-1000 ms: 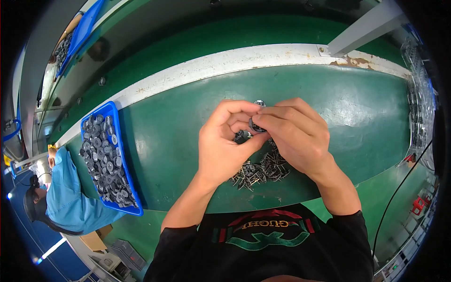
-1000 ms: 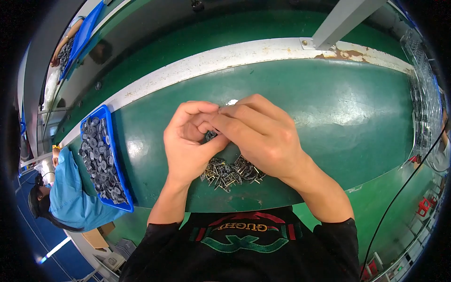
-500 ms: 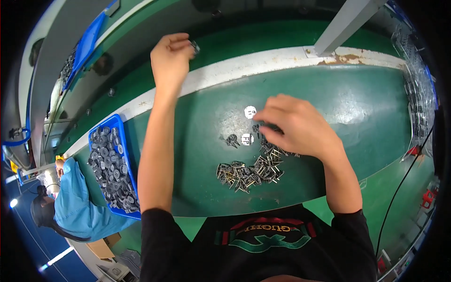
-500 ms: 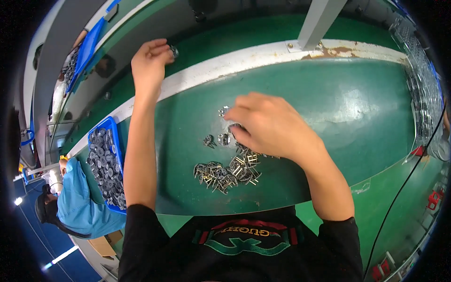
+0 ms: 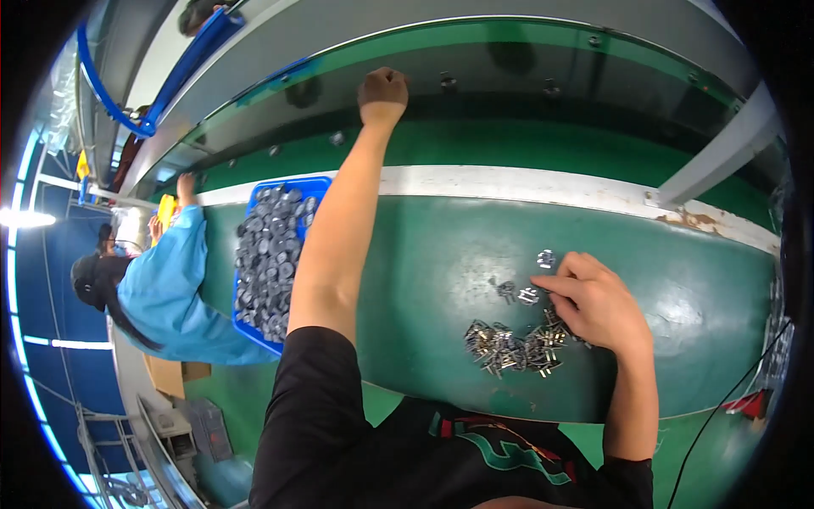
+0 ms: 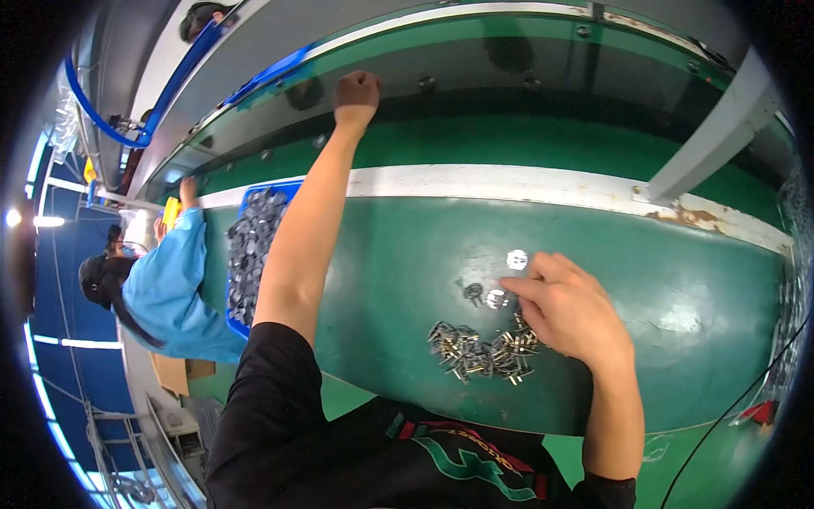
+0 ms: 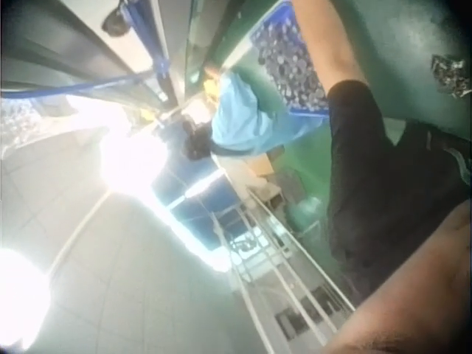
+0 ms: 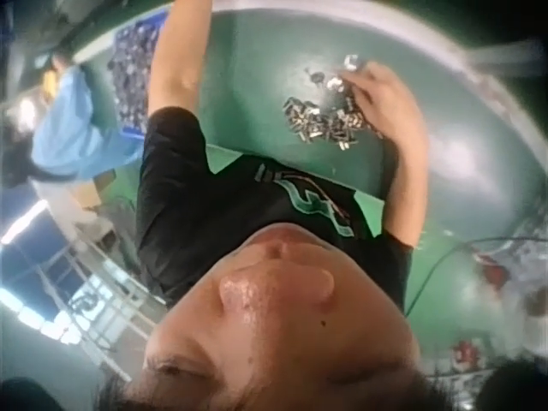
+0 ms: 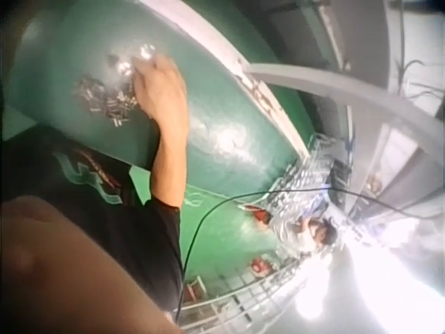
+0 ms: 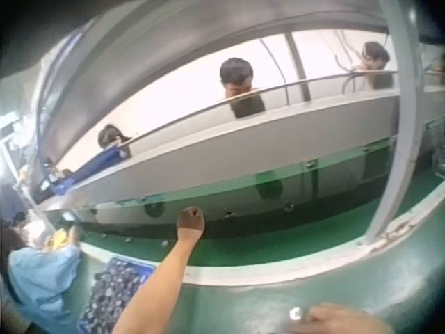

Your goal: The person assembles gray components by hand, inserting metal pins into them one by one.

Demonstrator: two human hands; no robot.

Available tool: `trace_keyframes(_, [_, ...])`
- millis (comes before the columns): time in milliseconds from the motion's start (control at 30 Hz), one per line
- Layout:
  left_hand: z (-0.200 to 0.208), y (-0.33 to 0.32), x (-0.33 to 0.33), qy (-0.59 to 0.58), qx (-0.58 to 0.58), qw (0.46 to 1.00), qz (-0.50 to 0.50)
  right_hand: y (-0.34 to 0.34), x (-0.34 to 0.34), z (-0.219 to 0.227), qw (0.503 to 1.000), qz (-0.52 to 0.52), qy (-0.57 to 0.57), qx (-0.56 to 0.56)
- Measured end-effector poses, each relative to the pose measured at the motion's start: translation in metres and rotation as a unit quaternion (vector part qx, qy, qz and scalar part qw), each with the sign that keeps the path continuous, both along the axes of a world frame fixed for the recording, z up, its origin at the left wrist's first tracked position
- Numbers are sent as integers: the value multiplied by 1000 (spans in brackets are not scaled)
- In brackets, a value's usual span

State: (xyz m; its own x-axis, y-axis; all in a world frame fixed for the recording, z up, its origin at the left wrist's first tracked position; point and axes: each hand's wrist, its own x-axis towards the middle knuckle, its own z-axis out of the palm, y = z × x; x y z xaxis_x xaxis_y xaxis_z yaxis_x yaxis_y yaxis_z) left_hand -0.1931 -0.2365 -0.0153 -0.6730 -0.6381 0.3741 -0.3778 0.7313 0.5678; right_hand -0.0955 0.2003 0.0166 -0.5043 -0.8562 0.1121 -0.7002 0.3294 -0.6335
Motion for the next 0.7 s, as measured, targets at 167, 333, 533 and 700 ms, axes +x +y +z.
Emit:
trace_keyframes(167, [18, -77, 86, -261, -140, 954, 50, -4, -4, 4, 1000, 7, 17, -4])
trace_keyframes(333, [4, -68, 117, -300, -82, 949, 40, -4, -7, 16, 996, -15, -91, 17])
trace_keyframes(533, [30, 76, 112, 62, 148, 980, -121, 2, -16, -10, 965, -75, -230, -105])
trace_keyframes(700, [32, 213, 164, 116, 305, 892, -314, 1, -17, -5, 873, -74, -407, -258])
